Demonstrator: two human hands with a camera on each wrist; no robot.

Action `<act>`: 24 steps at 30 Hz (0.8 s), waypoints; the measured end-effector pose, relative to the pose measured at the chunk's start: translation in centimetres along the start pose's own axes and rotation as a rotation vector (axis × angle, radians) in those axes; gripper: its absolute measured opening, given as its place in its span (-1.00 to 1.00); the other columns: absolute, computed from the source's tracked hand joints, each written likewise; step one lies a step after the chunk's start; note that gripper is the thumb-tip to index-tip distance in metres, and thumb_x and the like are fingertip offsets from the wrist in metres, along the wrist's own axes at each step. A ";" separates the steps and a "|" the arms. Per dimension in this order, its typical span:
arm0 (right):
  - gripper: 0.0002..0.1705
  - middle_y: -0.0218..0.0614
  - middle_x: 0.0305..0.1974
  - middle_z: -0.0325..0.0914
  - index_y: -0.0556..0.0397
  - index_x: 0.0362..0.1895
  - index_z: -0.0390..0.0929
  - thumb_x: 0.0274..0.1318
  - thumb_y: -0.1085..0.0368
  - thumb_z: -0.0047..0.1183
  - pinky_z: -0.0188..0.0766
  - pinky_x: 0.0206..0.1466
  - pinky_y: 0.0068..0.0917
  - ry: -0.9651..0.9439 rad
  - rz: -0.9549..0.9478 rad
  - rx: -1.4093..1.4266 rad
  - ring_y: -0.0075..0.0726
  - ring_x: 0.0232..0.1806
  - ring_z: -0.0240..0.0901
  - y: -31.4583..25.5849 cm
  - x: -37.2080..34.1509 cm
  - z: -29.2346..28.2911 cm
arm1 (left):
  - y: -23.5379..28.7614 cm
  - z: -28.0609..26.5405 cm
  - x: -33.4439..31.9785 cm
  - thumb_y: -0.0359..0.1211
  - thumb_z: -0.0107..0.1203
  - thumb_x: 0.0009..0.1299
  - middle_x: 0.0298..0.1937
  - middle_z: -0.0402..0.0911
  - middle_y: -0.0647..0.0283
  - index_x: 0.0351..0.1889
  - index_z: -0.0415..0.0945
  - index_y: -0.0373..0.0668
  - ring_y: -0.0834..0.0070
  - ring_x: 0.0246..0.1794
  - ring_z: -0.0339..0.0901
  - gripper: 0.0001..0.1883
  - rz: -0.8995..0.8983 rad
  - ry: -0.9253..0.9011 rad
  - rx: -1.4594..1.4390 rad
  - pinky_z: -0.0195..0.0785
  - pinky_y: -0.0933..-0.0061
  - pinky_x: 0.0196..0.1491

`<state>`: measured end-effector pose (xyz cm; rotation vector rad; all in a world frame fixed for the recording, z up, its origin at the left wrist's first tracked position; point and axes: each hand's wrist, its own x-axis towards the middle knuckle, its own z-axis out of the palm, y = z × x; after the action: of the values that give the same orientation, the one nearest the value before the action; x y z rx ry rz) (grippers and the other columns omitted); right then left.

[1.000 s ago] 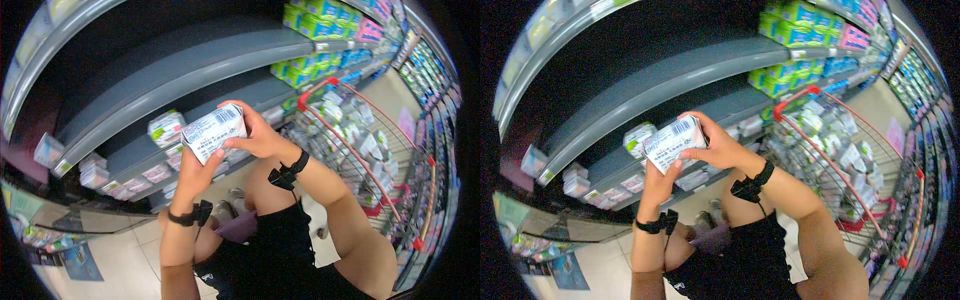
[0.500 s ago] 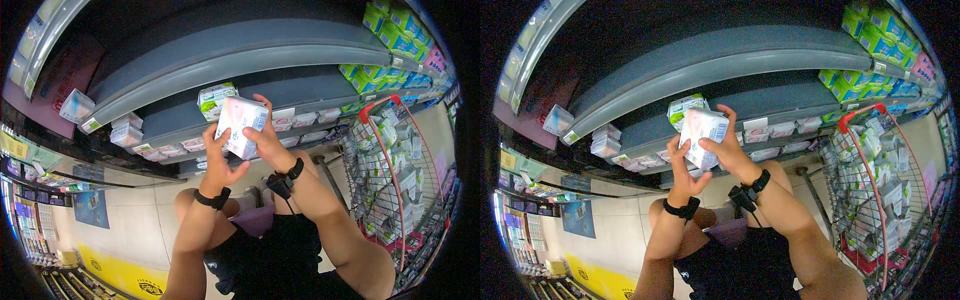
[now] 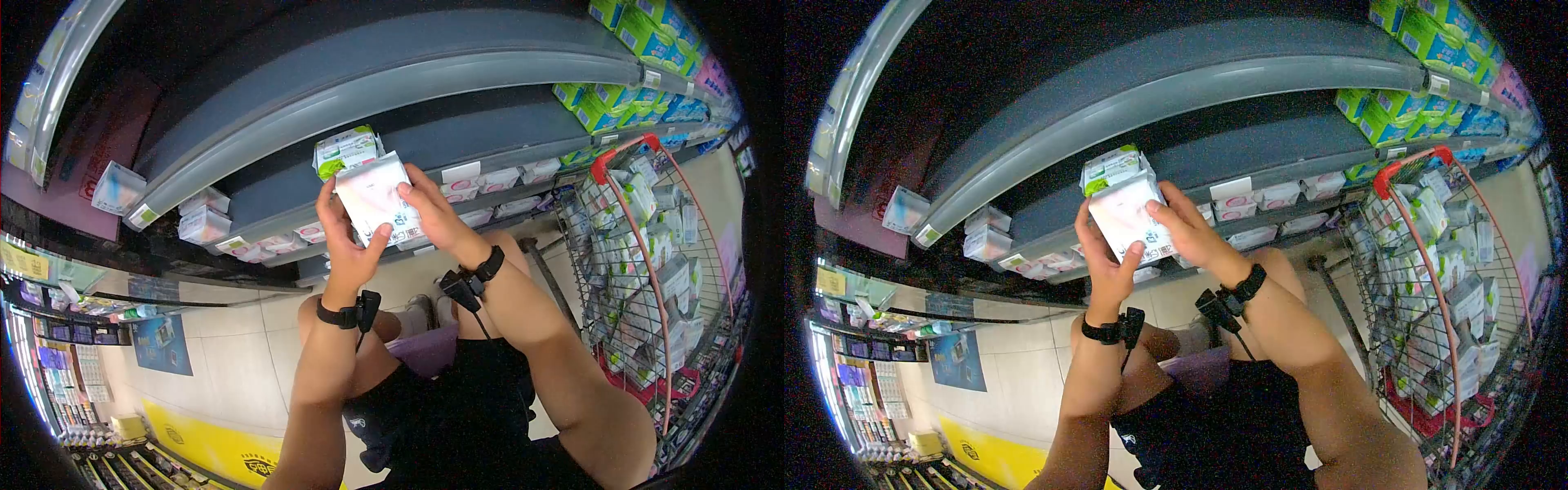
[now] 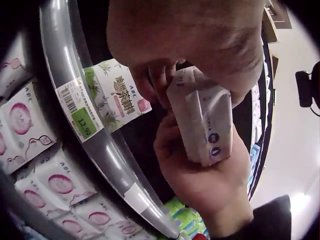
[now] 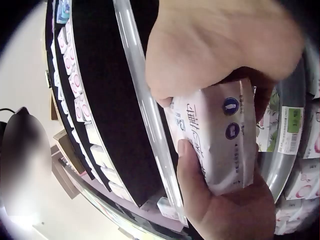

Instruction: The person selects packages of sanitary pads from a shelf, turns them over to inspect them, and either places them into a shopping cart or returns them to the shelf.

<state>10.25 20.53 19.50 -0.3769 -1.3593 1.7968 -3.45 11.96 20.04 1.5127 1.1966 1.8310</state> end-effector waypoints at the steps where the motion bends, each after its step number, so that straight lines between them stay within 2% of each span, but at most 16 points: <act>1: -0.57 -0.25 -0.01 0.46 0.15 0.14 0.31 0.39 0.10 -0.07 0.36 0.10 -0.49 0.016 -0.025 -0.017 -0.49 0.02 0.39 0.3 -0.2 0.0 | 0.1 -0.1 -0.1 -0.38 0.27 0.29 0.23 0.36 -0.04 0.47 -0.16 -0.24 0.26 0.24 0.38 -0.08 -0.020 0.001 -0.017 0.22 0.26 0.27; 5: -0.56 -0.18 0.10 0.35 0.12 0.18 0.16 0.40 0.15 -0.07 0.35 0.13 -0.44 0.140 -0.165 -0.118 -0.39 0.04 0.36 -0.2 -0.8 0.8 | 0.0 -0.7 -0.4 -0.42 0.21 0.35 0.12 0.45 0.04 0.47 -0.19 -0.23 0.33 0.16 0.44 -0.13 -0.066 0.039 -0.026 0.28 0.31 0.20; 6: -0.43 -0.13 0.14 0.31 0.10 0.31 0.03 0.34 0.29 -0.01 0.37 0.13 -0.39 0.126 -0.161 -0.112 -0.34 0.06 0.37 -0.5 -0.8 0.9 | 0.1 -0.7 -0.5 -0.42 0.19 0.38 0.10 0.44 0.07 0.47 -0.17 -0.23 0.36 0.12 0.45 -0.17 -0.067 0.049 -0.030 0.30 0.34 0.17; 9: -0.23 -0.08 0.14 0.31 0.06 0.42 -0.10 0.24 0.41 0.05 0.38 0.14 -0.34 0.092 -0.189 0.015 -0.28 0.10 0.38 -1.7 -1.6 2.3 | 0.7 -1.2 -0.6 -0.42 0.19 0.38 0.11 0.44 0.09 0.46 -0.12 -0.25 0.37 0.11 0.44 -0.19 -0.070 0.055 -0.031 0.30 0.36 0.16; 10: -0.16 -0.11 0.15 0.32 0.04 0.46 -0.07 0.17 0.46 0.10 0.38 0.19 -0.33 0.066 -0.187 -0.065 -0.26 0.18 0.37 -1.7 -1.8 2.2 | 0.6 -1.8 -0.6 -0.42 0.22 0.36 0.14 0.43 0.09 0.46 -0.09 -0.24 0.36 0.13 0.43 -0.19 -0.051 0.005 0.007 0.29 0.34 0.19; 13: -0.27 -0.17 0.18 0.35 0.05 0.40 0.13 0.17 0.40 0.15 0.35 0.24 -0.35 -0.107 -0.261 -0.337 -0.28 0.22 0.36 -1.3 -1.7 1.6 | 1.8 -2.6 0.0 -0.39 0.30 0.30 0.23 0.39 0.08 0.46 -0.03 -0.22 0.33 0.23 0.38 -0.14 -0.030 -0.108 0.118 0.21 0.28 0.29; 14: -0.39 -0.22 0.20 0.38 0.08 0.31 0.31 0.17 0.37 0.17 0.31 0.29 -0.35 -0.086 -0.235 -0.278 -0.33 0.25 0.34 -1.0 -2.0 1.7 | 2.3 -3.0 0.2 -0.38 0.32 0.29 0.24 0.39 0.08 0.46 -0.01 -0.22 0.34 0.24 0.37 -0.14 -0.080 -0.138 0.101 0.21 0.29 0.29; 17: -0.45 -0.17 0.20 0.40 0.08 0.24 0.40 0.15 0.35 0.19 0.33 0.27 -0.30 -0.137 -0.157 -0.260 -0.24 0.23 0.38 -1.9 -2.8 2.5 | 3.6 -4.5 -0.1 -0.37 0.37 0.25 0.23 0.40 0.10 0.43 0.06 -0.22 0.37 0.25 0.36 -0.14 -0.246 -0.238 0.070 0.22 0.32 0.30; 19: -0.50 -0.15 0.22 0.36 0.06 0.19 0.46 0.13 0.34 0.21 0.36 0.23 -0.29 -0.228 -0.224 -0.441 -0.18 0.19 0.40 -2.2 -2.8 2.3 | 4.4 -5.7 -0.6 -0.37 0.38 0.23 0.21 0.42 0.12 0.40 0.12 -0.22 0.41 0.23 0.36 -0.17 -0.350 -0.332 0.083 0.24 0.35 0.28; 20: -0.52 -0.15 0.22 0.34 0.05 0.16 0.49 0.12 0.34 0.21 0.37 0.21 -0.28 -0.269 -0.259 -0.532 -0.15 0.16 0.41 -2.2 -2.8 2.2 | 4.9 -5.9 -0.9 -0.41 0.38 0.22 0.16 0.45 0.15 0.32 0.21 -0.23 0.45 0.20 0.38 -0.26 -0.375 -0.323 0.085 0.28 0.37 0.23; 23: -0.55 -0.14 0.27 0.23 0.00 0.11 0.55 0.08 0.34 0.24 0.41 0.14 -0.30 -0.198 -0.416 -0.697 -0.10 0.06 0.44 -2.1 -3.1 2.2 | 5.1 -8.9 -0.9 -0.44 0.37 0.22 0.10 0.48 0.19 0.24 0.27 -0.22 0.47 0.15 0.41 -0.34 -0.358 -0.394 0.442 0.30 0.38 0.19; 24: -0.50 -0.17 0.26 0.16 -0.04 0.14 0.50 0.06 0.32 0.26 0.43 0.07 -0.34 -0.151 -0.393 -0.669 -0.17 0.00 0.43 -2.5 -3.3 2.4 | 4.7 -10.1 -0.9 -0.46 0.37 0.21 0.02 0.52 0.14 0.18 0.30 -0.22 0.40 0.08 0.47 -0.39 -0.278 -0.368 0.496 0.34 0.36 0.13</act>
<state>11.71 16.63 21.84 -0.2940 -1.9741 1.0354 -11.96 5.64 23.51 1.7328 1.6439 1.0615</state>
